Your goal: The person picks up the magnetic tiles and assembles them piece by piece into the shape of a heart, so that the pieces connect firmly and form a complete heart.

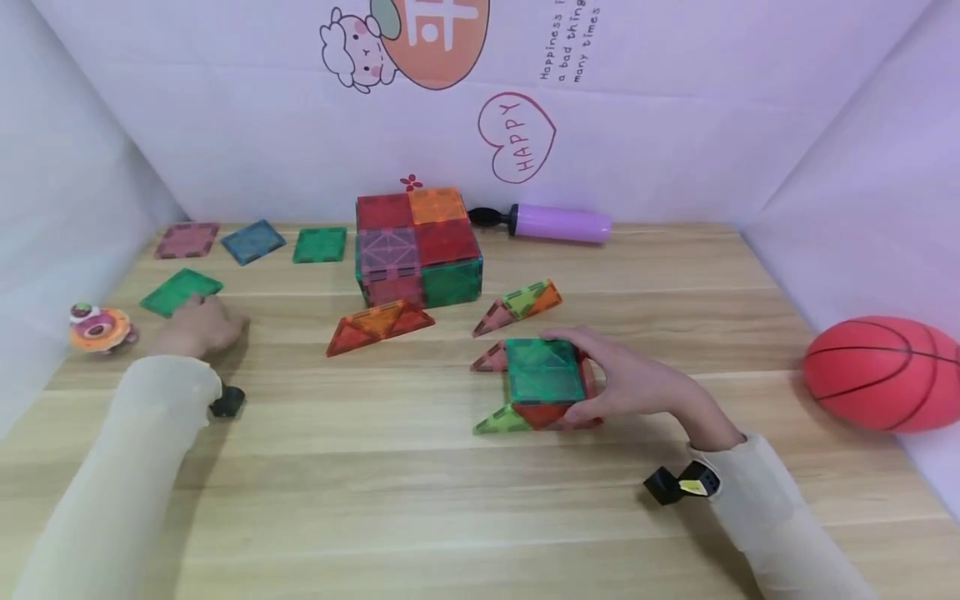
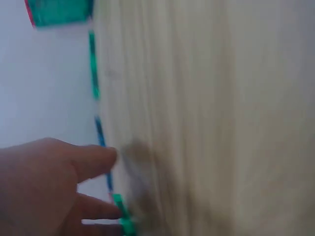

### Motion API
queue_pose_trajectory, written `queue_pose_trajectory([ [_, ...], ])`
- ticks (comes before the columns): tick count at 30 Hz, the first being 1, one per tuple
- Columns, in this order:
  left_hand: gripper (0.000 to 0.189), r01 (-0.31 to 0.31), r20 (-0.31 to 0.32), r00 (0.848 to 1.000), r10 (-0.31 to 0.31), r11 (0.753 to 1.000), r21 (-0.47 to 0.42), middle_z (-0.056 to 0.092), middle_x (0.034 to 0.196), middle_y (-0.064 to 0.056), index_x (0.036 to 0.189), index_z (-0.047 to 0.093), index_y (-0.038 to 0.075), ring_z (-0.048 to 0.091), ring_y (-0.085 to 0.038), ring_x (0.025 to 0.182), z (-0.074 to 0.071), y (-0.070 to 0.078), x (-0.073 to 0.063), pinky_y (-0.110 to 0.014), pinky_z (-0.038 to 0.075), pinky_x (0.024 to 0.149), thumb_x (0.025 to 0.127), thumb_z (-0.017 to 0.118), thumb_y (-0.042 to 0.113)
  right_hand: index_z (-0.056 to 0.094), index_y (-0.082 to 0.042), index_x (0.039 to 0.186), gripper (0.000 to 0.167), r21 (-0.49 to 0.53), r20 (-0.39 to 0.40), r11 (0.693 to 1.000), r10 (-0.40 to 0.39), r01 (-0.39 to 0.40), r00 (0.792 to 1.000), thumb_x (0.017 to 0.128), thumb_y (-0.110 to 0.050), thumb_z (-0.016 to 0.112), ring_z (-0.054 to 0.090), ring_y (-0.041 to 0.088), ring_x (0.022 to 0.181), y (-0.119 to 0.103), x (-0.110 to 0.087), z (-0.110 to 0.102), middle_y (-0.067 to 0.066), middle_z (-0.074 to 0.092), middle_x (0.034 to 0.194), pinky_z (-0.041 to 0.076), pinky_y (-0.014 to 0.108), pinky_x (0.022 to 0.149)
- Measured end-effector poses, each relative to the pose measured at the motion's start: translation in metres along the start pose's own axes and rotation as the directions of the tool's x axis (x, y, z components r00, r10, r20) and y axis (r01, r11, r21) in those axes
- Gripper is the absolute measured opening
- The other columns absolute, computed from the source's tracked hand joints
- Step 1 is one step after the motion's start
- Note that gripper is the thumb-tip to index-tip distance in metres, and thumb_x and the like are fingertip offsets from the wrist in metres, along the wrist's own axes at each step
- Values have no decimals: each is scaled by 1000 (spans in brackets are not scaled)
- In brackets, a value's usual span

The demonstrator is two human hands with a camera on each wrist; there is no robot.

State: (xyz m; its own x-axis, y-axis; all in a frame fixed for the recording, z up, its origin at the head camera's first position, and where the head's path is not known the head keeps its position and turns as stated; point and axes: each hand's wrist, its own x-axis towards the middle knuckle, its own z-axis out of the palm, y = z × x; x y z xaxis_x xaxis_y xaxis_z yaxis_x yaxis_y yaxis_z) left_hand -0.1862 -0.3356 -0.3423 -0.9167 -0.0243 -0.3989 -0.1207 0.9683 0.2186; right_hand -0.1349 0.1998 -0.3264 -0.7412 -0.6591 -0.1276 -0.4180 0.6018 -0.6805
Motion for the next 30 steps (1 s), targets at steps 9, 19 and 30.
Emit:
queue_pose_trajectory([
  [9,71,-63,-61,996,64,998,27,23,134,-48,137,25,-21,27,-63,120,14,33,-20,-71,31,95,96,43,35,31,-18,146,88,-28,-8,1000,7,-7,1000,74,-33,81,42,29,122,0,0,-6,10,40,140,45,53,95],
  [19,91,-118,-130,985,111,992,-46,18,133,-50,136,13,-26,26,-62,119,11,-7,-3,-69,30,97,94,49,46,32,-16,146,89,2,2,1000,-2,2,1000,74,-33,82,43,29,121,-1,1,0,9,41,139,46,52,94],
  [30,88,-131,-130,984,125,991,-33,24,129,-52,137,13,-25,30,-61,116,7,0,-3,-67,31,96,93,56,38,32,-16,146,89,5,-9,1000,9,-9,1000,74,-33,81,43,29,121,-2,0,0,8,42,139,46,53,95],
])
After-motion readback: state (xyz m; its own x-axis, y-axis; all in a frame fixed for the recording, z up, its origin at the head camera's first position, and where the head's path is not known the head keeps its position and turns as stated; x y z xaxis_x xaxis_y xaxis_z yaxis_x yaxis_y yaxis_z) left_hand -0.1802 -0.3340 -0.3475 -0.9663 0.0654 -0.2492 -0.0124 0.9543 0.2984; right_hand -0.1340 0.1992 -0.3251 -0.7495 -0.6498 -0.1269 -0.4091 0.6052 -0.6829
